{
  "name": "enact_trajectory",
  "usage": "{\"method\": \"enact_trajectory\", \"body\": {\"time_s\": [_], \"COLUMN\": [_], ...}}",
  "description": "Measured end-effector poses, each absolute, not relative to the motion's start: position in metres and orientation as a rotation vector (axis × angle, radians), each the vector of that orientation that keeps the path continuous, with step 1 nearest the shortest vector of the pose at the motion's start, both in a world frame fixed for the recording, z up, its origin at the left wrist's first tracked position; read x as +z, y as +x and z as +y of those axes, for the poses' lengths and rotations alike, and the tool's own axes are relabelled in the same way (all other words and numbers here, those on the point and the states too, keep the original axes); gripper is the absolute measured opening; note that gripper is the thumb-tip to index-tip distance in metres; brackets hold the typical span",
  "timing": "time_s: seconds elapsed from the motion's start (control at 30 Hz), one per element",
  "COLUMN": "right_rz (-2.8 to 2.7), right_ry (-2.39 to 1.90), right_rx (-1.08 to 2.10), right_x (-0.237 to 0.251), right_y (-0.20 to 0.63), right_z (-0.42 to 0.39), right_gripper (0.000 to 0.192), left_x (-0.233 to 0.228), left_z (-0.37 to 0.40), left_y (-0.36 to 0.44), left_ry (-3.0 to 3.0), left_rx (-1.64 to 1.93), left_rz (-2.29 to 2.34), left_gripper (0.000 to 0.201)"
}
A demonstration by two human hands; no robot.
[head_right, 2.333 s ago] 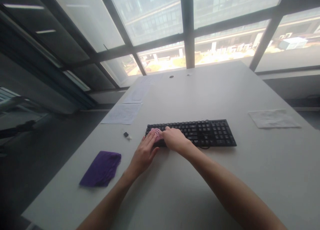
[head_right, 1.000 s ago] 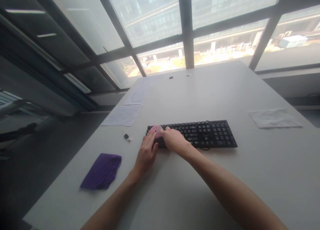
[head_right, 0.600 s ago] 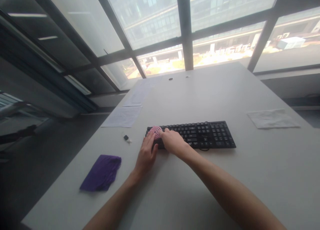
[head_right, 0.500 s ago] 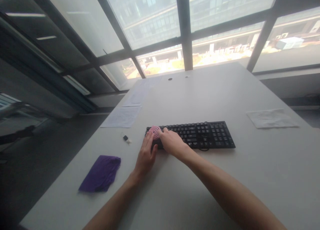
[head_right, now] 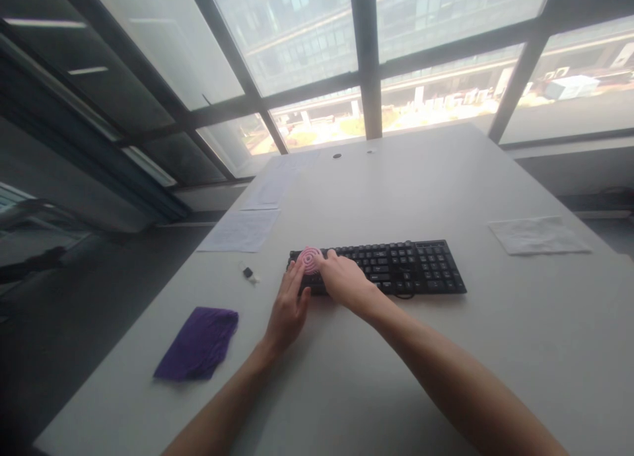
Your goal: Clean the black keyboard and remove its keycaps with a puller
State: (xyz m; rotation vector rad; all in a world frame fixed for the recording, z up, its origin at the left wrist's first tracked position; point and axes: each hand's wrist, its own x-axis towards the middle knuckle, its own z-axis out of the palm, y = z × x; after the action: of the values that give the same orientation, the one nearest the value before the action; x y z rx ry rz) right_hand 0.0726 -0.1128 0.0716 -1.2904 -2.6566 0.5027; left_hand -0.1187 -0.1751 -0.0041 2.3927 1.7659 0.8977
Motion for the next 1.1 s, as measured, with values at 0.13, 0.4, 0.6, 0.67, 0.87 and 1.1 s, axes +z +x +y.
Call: {"method": "enact_trajectory", "body": {"time_s": [0.13,0.4,0.6,0.67,0.87,1.1], "right_rz": [-2.649,-2.609,-2.619,-2.611,-2.606,-2.609], "right_ry": [-1.365,-1.457,-1.424,-1.435,-1.44,-1.445], "right_rx": [0.509,0.477,0.503,0.521,0.571,0.58], "right_x": [0.075,0.087,0.083,0.081,0.075,0.076], "right_y": [0.082,0.098,0.087,0.084,0.083,0.083], "right_z": [-0.107,-0.099,-0.104,-0.104,-0.103,-0.103], "right_gripper": [0.043,0.042,0.05,0.048,0.036,0.035], "left_x": [-0.004,-0.006,-0.007,-0.008,-0.008,-0.008], "left_z": [-0.176,-0.175,-0.174,-0.174,-0.173,-0.173], "left_y": [-0.118,-0.119,-0.119,-0.119,-0.119,-0.118], "left_ry": [2.4,2.394,2.383,2.379,2.372,2.368], "left_rx": [0.859,0.873,0.874,0.875,0.854,0.843], "left_rz": [1.734,1.754,1.752,1.752,1.754,1.764], "left_gripper": [0.054,0.053,0.053,0.053,0.052,0.053]}}
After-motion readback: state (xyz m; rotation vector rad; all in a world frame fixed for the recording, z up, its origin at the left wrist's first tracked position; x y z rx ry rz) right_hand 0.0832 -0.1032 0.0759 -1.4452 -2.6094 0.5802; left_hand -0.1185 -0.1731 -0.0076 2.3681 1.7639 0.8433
